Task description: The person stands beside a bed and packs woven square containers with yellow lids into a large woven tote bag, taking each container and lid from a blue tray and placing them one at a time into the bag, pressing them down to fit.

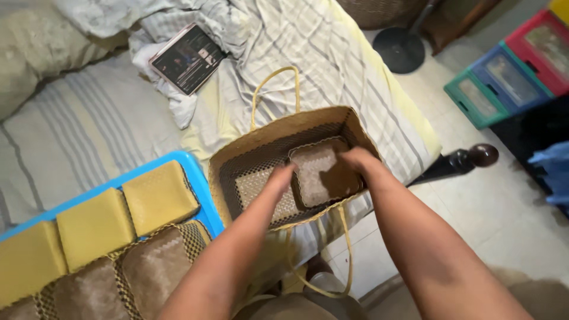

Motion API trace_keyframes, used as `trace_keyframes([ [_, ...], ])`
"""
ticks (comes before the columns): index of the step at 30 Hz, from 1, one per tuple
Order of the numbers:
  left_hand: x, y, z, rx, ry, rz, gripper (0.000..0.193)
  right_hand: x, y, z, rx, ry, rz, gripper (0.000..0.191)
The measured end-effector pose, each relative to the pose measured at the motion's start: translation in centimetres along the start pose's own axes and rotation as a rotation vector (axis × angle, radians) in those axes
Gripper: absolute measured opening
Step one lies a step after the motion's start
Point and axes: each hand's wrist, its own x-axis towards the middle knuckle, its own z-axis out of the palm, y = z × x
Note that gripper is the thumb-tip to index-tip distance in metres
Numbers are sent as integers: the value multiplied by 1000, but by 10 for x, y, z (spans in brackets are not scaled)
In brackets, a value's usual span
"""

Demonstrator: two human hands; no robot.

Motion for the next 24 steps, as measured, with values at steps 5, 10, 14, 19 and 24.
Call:
trace_keyframes([
  [5, 15, -7, 24, 135, -23, -152, 73, 28, -5, 10, -195, -399, 43, 56],
  [10, 46, -31, 31, 437, -75, 109, 60, 48, -2, 16, -266, -409, 44, 57],
  [14, 64, -44, 30, 227, -174, 149, 53, 58, 6, 19, -240, -365, 10, 57],
  [19, 66, -40, 9, 322, -151, -63, 47, 63, 13, 23, -133, -237, -67, 58],
  [24, 37, -16, -32, 223, -85, -192, 53, 61, 38, 21, 73, 37, -117, 59],
])
